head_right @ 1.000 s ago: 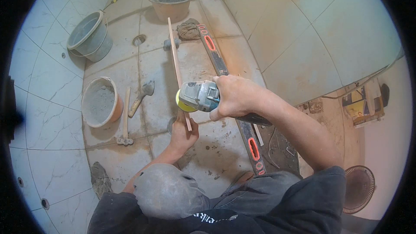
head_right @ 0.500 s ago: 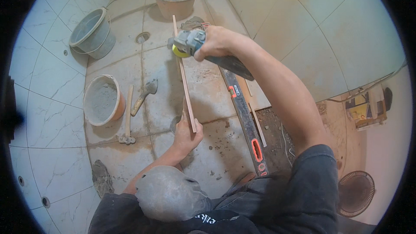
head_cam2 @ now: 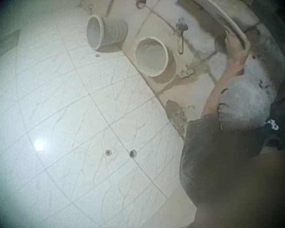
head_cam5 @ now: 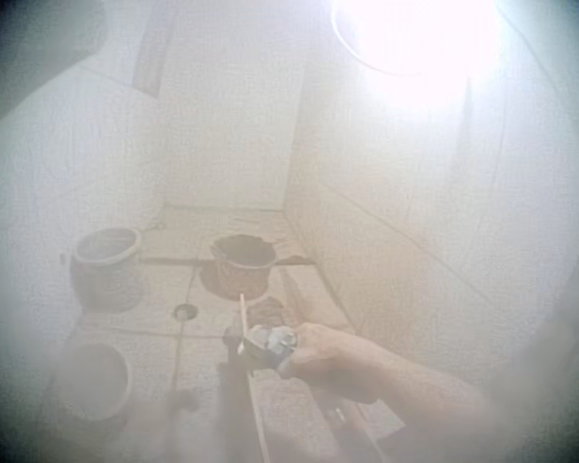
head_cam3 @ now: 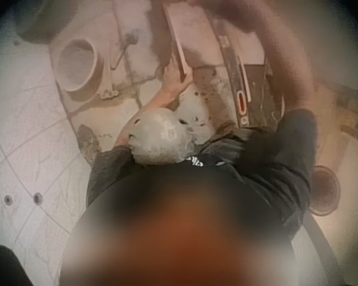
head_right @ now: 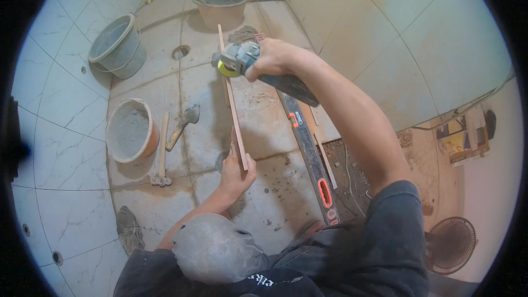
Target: Using an angle grinder to cut and shape ceramic tiles.
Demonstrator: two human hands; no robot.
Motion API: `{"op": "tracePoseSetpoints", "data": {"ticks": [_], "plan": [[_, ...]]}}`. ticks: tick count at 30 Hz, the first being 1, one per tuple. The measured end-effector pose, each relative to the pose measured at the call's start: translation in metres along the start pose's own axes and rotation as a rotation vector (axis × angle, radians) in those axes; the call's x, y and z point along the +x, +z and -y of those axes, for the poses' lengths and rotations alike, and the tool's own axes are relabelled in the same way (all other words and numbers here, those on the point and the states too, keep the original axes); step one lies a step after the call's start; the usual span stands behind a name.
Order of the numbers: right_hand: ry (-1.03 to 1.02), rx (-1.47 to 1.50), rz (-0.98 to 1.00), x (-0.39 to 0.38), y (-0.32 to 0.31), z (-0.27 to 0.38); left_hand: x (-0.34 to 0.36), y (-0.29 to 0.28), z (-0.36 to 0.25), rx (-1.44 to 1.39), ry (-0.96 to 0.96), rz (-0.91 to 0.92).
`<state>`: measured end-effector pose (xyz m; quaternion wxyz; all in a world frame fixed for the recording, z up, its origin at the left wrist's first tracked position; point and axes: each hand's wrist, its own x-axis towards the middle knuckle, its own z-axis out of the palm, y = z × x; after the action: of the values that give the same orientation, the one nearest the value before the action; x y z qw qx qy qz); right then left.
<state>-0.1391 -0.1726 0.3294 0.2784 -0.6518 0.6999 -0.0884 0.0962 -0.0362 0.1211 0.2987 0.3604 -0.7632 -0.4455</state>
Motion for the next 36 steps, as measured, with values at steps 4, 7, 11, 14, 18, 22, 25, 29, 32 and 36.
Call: {"op": "tracePoseSetpoints", "data": {"ticks": [4,7,11,14,18,22,25,29,32,36], "plan": [[0.033,-0.044,0.068,-0.05,0.013,0.0,0.001,0.001,0.0,-0.046,0.0,-0.012],[0.008,0.008,0.141,-0.092,0.026,0.01,-0.002,-0.004,-0.005,0.008,0.059,-0.047],[0.058,-0.045,0.209,-0.14,0.036,0.017,-0.003,-0.001,-0.006,0.057,-0.028,-0.071],[0.052,-0.13,0.243,-0.157,0.036,0.025,-0.002,0.003,0.002,0.059,0.008,-0.087],[0.065,-0.025,0.204,-0.144,0.029,0.024,-0.004,0.006,-0.005,0.023,0.017,-0.137],[0.005,-0.001,0.191,-0.087,0.023,0.011,-0.003,0.0,-0.004,0.051,0.11,-0.226],[0.015,-0.062,0.157,-0.045,0.015,0.003,-0.005,-0.002,0.002,-0.048,-0.029,-0.004],[0.013,-0.061,0.067,-0.003,-0.001,0.013,-0.006,-0.004,0.005,-0.074,0.002,-0.027],[0.031,-0.035,0.031,0.023,-0.01,0.017,-0.008,-0.004,0.008,-0.089,0.029,-0.017],[0.16,-0.051,-0.002,0.048,-0.018,0.013,-0.005,-0.001,-0.002,-0.085,-0.003,0.002]]}}
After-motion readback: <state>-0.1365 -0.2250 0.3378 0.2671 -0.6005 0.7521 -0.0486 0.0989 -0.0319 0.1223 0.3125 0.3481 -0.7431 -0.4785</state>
